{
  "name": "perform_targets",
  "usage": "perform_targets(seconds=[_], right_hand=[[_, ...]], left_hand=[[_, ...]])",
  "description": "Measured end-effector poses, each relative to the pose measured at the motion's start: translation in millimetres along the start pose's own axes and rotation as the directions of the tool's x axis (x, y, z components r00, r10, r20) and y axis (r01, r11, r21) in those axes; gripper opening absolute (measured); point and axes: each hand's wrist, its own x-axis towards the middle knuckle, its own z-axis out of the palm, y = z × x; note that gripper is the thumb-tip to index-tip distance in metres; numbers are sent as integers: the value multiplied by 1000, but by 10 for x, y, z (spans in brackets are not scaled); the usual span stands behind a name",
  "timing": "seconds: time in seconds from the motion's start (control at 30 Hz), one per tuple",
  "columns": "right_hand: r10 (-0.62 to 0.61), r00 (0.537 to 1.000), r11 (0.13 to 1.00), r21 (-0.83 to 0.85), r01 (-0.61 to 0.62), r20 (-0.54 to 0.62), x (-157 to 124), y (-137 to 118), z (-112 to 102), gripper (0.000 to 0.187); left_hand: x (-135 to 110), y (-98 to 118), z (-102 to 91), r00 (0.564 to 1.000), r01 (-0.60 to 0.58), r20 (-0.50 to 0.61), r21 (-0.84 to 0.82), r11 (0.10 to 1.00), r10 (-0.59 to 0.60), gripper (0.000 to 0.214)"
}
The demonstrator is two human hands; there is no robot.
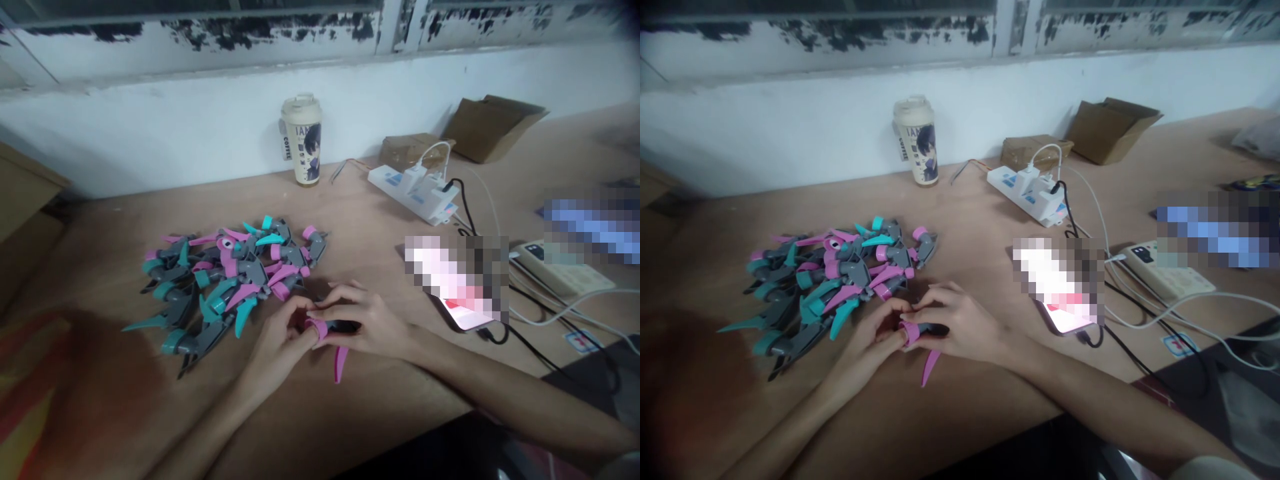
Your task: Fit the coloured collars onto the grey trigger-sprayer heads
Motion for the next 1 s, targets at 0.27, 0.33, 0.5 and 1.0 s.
perform_targets(seconds=[0.27,0.33,0.5,1.0], right_hand=[[4,1000,999,42,-4,0,7,-25,-7,26],[22,1000,996,81,-23,11,0,-26,-7,27],[69,997,985,157,-73,31,-16,-8,-12,30],[272,960,848,455,-270,64,24,69,-97,39]], left_hand=[[-11,-13,0,1000,-27,-8,46,999,27,11],[-10,-19,2,999,-38,-14,60,997,39,9],[-7,-58,32,995,-71,-57,116,991,78,9],[-109,-37,45,748,-427,-167,621,657,643,26]])
